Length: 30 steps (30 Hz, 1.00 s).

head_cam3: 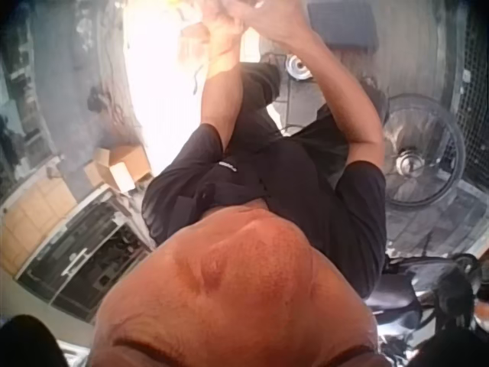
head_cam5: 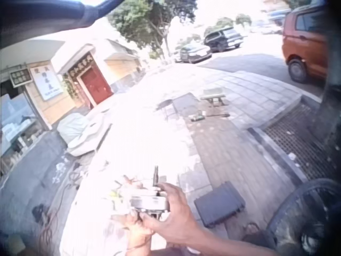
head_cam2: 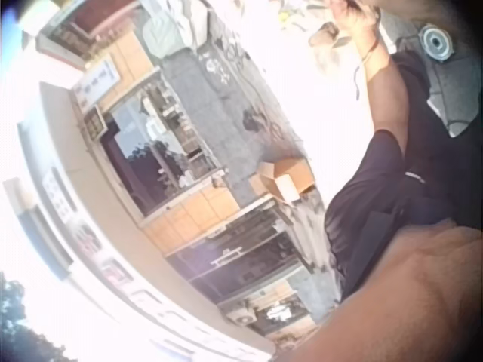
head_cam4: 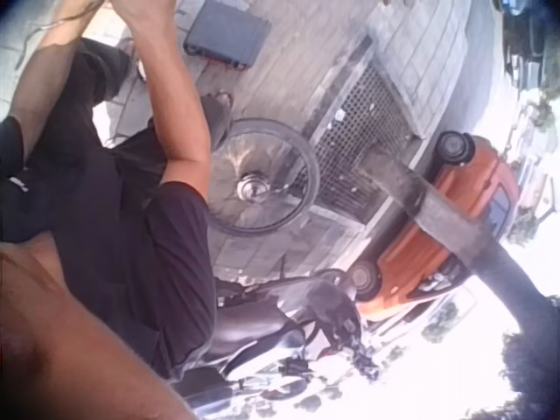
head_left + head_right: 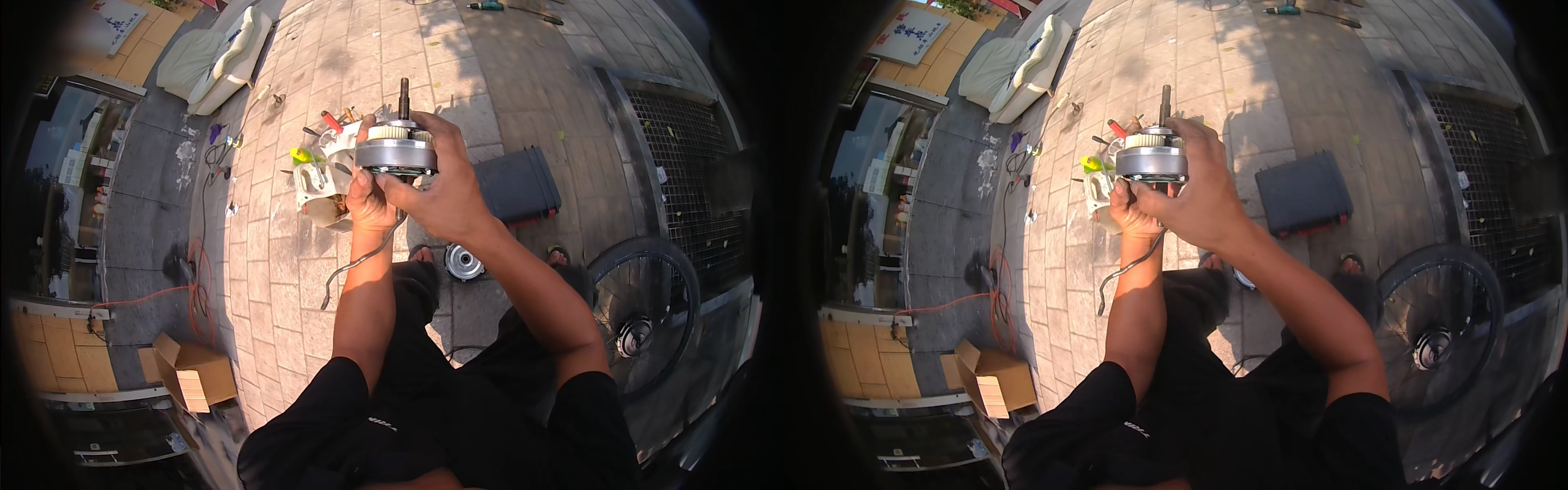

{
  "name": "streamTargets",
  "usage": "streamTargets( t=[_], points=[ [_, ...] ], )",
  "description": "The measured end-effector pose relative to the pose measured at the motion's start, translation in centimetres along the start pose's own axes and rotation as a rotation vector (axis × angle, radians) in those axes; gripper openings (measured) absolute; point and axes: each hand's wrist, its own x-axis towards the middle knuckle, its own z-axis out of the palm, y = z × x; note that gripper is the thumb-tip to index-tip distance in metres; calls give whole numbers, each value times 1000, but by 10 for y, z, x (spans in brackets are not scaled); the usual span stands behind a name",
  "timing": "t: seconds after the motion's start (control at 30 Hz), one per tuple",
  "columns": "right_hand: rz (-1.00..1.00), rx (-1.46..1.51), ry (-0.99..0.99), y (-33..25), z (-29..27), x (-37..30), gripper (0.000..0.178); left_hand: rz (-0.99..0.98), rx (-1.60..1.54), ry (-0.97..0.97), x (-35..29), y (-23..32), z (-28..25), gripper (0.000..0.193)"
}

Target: The person holds a disassembled electric motor component, likely a stator, and rotates it to inspect the internal windings and structure. The person turns the object over in their hands to view different angles while sitting on the ground.

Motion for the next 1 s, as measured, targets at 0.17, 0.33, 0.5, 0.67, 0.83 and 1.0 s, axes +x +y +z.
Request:
streamTargets(
  t=[0.17,0.33,0.5,0.67,0.83,1.0],
  points=[
    [6,66,-39,8,1,0,89,0,-18,6,-2,3,1,111],
    [59,98,-97,25,-7,1,87,-3,-7,63,1,2,8,98],
    [283,360,-154,33,-12,6,84,-31,18,134,3,-3,9,83],
    [389,470,-120,41,-17,12,81,-74,73,148,6,-6,12,78],
    [437,447,-112,49,-14,13,76,-116,66,238,6,-1,19,68],
    [441,447,-95,53,-13,12,68,-175,79,288,5,1,20,59]
  ],
)
